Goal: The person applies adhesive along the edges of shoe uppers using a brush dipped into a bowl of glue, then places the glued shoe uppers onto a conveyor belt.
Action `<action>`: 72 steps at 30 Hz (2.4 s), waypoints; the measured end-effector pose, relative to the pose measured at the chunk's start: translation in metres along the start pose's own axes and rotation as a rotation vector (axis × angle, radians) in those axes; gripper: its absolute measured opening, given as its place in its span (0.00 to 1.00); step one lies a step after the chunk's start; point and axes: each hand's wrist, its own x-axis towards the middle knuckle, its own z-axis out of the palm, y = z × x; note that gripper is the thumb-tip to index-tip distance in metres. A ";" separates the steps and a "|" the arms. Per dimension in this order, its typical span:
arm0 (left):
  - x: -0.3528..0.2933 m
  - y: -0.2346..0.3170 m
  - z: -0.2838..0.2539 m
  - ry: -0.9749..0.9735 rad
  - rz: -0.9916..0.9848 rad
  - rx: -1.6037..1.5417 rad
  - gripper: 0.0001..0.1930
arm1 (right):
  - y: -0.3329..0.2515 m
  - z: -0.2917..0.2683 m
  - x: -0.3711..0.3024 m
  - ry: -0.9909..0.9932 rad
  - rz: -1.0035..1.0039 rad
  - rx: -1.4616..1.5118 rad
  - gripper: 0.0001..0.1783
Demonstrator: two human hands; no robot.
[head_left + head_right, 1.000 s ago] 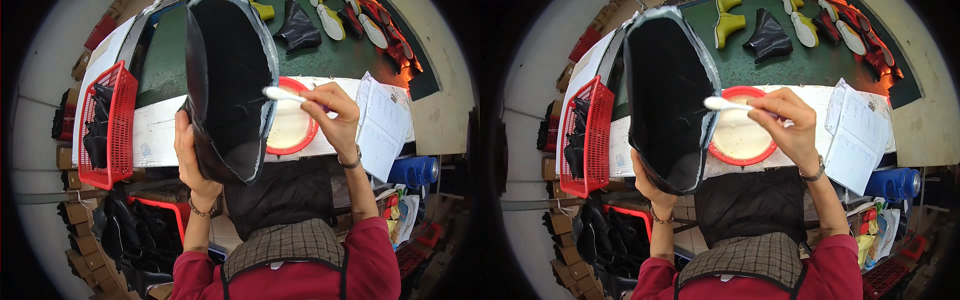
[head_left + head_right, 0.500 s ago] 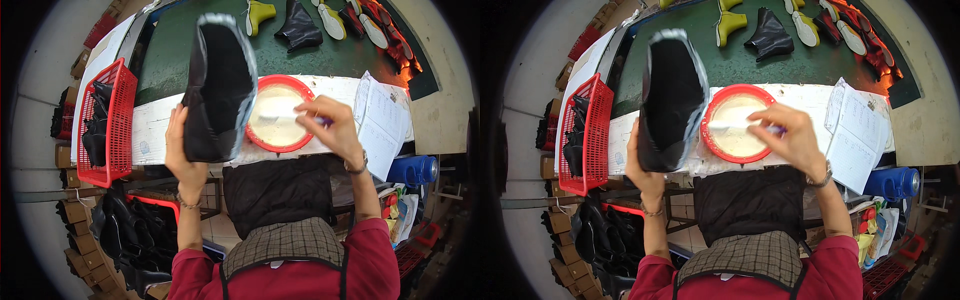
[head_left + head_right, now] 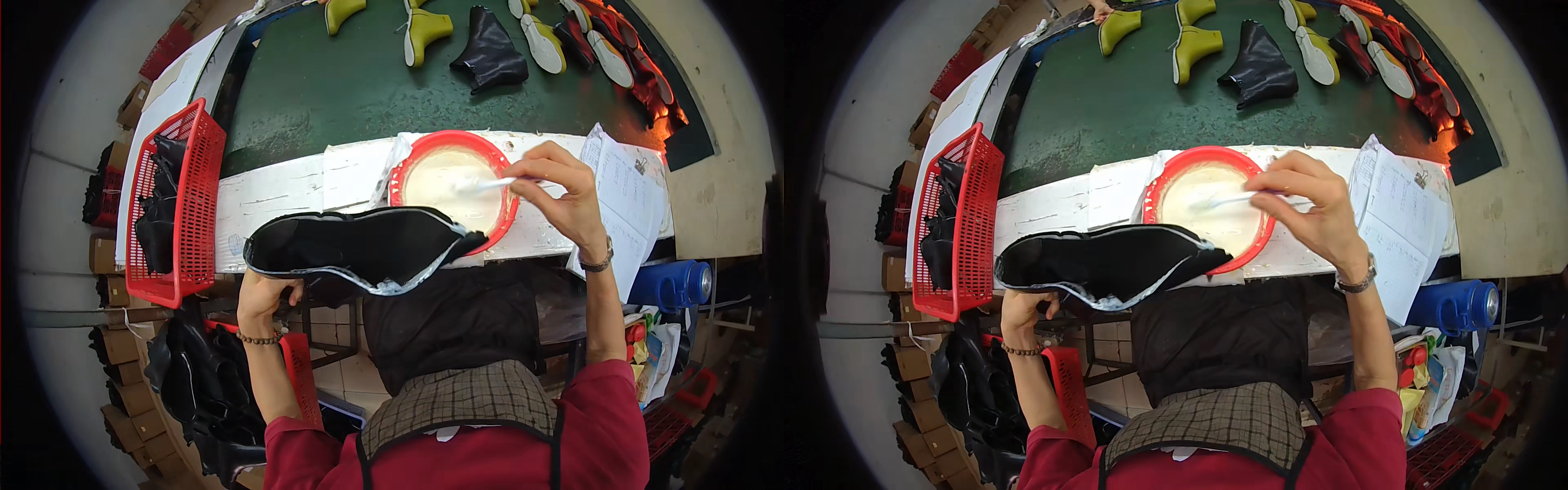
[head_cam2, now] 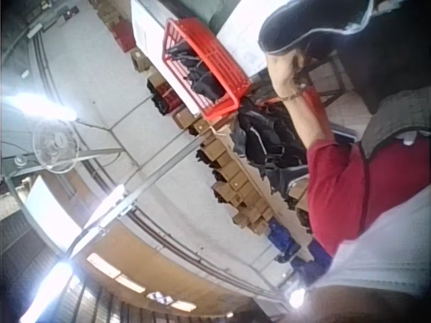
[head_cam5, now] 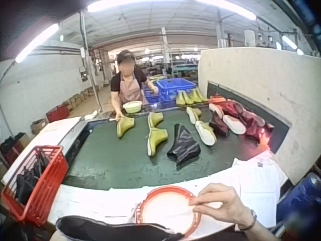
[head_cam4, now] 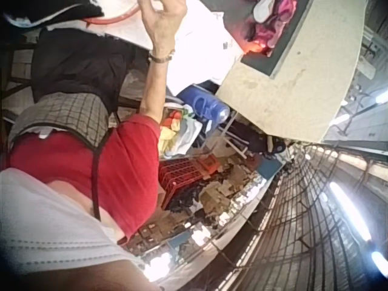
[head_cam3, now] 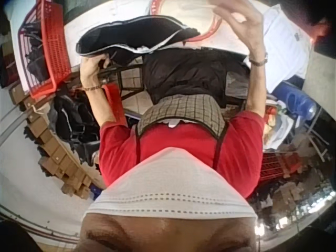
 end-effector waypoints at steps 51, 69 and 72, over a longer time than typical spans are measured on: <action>0.018 -0.004 0.062 -0.397 -0.195 -0.121 0.29 | -0.033 0.012 0.041 -0.267 -0.449 -0.015 0.11; 0.000 0.019 0.061 0.108 -0.142 -0.558 0.19 | 0.068 -0.004 0.038 0.162 -0.064 0.053 0.14; 0.016 0.004 0.037 0.158 -0.118 -0.642 0.10 | 0.116 0.008 -0.011 0.228 0.032 -0.026 0.16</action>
